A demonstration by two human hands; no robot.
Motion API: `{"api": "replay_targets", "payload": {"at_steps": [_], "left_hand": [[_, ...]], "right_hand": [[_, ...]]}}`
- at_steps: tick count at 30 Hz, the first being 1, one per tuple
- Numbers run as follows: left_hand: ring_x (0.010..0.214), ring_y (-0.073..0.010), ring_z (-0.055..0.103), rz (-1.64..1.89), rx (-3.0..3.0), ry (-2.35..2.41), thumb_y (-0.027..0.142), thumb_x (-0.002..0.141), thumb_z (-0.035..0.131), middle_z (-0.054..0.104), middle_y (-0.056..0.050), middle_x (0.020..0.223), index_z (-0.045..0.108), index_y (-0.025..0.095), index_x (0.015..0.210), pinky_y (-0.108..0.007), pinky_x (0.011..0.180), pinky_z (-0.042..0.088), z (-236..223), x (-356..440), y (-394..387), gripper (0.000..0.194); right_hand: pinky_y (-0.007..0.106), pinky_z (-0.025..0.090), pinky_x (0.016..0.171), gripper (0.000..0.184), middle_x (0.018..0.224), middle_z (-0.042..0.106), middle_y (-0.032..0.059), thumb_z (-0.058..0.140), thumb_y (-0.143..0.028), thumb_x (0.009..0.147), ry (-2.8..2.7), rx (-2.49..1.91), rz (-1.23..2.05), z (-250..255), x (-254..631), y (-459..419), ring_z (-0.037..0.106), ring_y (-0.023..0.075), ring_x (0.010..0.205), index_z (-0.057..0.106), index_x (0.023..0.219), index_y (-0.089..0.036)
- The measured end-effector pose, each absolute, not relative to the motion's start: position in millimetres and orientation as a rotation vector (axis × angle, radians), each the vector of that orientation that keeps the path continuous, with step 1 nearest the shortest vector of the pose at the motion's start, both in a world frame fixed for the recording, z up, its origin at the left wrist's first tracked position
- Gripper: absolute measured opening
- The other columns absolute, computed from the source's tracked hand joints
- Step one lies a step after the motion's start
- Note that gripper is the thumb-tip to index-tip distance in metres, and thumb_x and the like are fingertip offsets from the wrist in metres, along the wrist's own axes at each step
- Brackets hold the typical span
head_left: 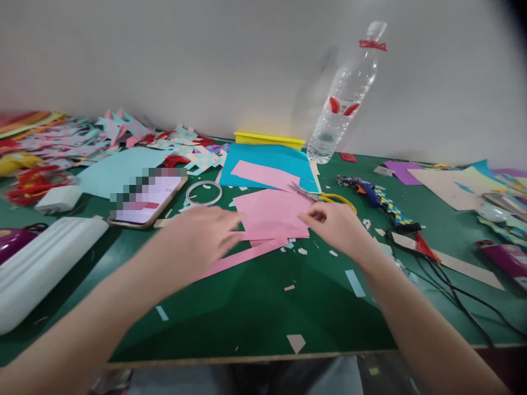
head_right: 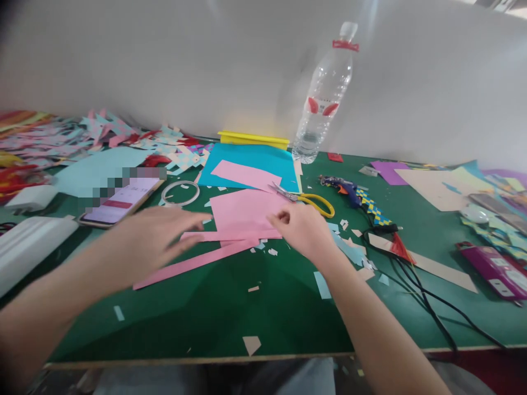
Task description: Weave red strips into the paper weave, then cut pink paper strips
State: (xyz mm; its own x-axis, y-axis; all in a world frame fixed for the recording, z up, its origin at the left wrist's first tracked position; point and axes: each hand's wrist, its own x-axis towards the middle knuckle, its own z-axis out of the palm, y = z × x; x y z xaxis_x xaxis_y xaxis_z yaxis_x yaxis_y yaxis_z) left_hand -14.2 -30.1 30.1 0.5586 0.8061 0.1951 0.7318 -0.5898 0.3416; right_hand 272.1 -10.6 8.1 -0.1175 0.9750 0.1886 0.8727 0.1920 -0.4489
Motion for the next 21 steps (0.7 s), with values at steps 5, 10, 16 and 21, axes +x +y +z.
{"api": "replay_targets", "payload": {"at_steps": [5,10,16,21], "left_hand": [[0.109,-0.0237,0.055,0.322,2.995,0.883,0.016,0.095,0.036,0.060,-0.009,0.121,0.053,0.019,0.123,-0.038,0.092,0.038,1.1,31.2,-40.8,0.032],[0.123,-0.0257,0.044,0.415,2.999,1.024,0.010,0.095,0.032,0.053,-0.011,0.130,0.047,0.015,0.129,-0.042,0.099,0.033,-22.1,40.7,-34.6,0.037],[0.120,-0.0240,0.046,0.465,2.832,1.059,0.033,0.095,0.046,0.055,-0.009,0.125,0.053,0.018,0.121,-0.040,0.100,0.030,-22.1,33.9,-26.3,0.031],[0.105,-0.0205,0.054,0.450,2.792,0.938,0.026,0.094,0.047,0.063,-0.005,0.110,0.060,0.020,0.105,-0.038,0.094,0.032,-15.9,31.4,-29.6,0.018]], "right_hand": [[0.040,0.045,0.076,0.028,0.098,0.066,0.0101,0.053,-0.042,0.082,-1.983,-1.861,-0.077,-10.4,315.3,5.9,0.060,0.0277,0.091,0.063,0.098,-0.020],[0.048,0.043,0.085,0.044,0.109,0.060,0.0178,0.054,-0.044,0.081,-2.052,-1.947,-0.201,-35.0,337.1,15.4,0.053,0.0346,0.105,0.059,0.112,-0.013],[0.050,0.042,0.086,0.052,0.109,0.060,0.0186,0.053,-0.051,0.080,-2.035,-1.977,-0.157,-38.5,340.8,23.4,0.052,0.0351,0.105,0.058,0.115,-0.013],[0.046,0.039,0.093,0.058,0.116,0.058,0.0178,0.057,-0.053,0.078,-2.026,-1.946,0.003,-38.6,348.9,27.3,0.051,0.0335,0.110,0.057,0.120,-0.012]]}}
